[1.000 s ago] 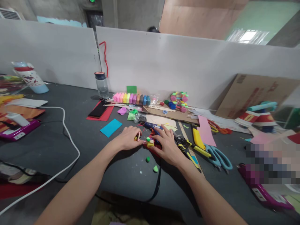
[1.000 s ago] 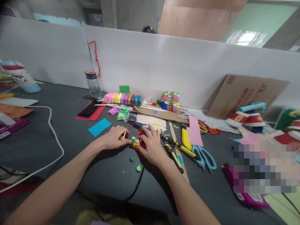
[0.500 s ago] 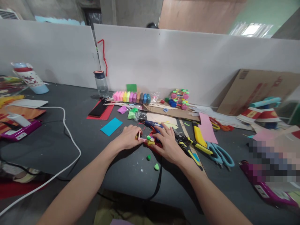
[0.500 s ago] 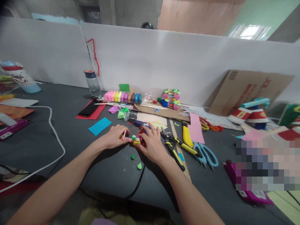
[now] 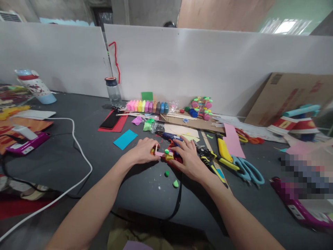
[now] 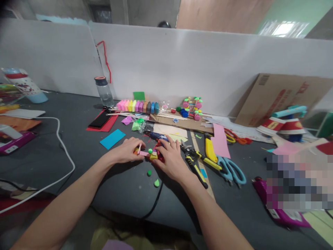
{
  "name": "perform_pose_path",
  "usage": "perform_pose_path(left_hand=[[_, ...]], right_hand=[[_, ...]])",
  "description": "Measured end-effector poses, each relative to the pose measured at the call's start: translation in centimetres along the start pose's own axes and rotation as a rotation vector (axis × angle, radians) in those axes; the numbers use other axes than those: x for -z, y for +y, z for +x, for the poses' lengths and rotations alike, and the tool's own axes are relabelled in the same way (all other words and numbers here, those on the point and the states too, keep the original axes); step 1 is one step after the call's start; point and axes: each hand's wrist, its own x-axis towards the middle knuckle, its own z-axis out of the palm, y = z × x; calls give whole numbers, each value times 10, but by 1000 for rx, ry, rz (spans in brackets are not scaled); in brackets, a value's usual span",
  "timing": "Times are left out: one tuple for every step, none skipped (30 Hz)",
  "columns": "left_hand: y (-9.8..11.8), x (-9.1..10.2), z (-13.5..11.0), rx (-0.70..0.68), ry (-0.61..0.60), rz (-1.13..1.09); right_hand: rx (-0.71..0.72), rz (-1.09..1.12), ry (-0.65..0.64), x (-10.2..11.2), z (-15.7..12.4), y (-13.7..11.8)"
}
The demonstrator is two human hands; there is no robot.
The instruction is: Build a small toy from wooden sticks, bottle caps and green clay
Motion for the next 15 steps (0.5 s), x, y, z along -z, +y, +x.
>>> perform_pose_path(left_hand=[[1, -1, 0, 5, 10, -7], [2, -1, 0, 13, 22, -12], [3, -2, 1, 24, 34, -13], [4, -4, 2, 36, 46, -11], [5, -5, 2, 47, 56, -8], [5, -6, 3, 56, 62, -4], [5, -6, 4, 62, 66, 0], [5, -7, 4, 64, 66, 1], [5, -7, 4, 64, 66, 2], [5, -7, 5, 64, 63, 3], [5, -7, 4, 64, 60, 4], [5, -6, 4, 65, 57, 6], [5, -6, 4, 66, 53, 8], [5, -6, 4, 66, 49, 10], [5, -5, 4, 66, 45, 11]], right_hand=[[0, 2, 0, 0, 0, 0], [0, 3, 0, 0, 0, 0], [0, 3, 2, 0, 0, 0], [1, 4, 5, 0, 0, 0], [2, 5, 8, -1, 0, 0], [3, 6, 11, -1, 0, 0], [4, 6, 14, -2, 0, 0], [6, 7, 16, -2, 0, 0], [8, 8, 18, -2, 0, 0], [10, 8, 18, -2, 0, 0], [11, 8, 17, -2, 0, 0], [12, 8, 16, -2, 0, 0], [13, 8, 14, -2, 0, 0], [14, 9, 14, -2, 0, 0], [15, 9, 14, -2, 0, 0]])
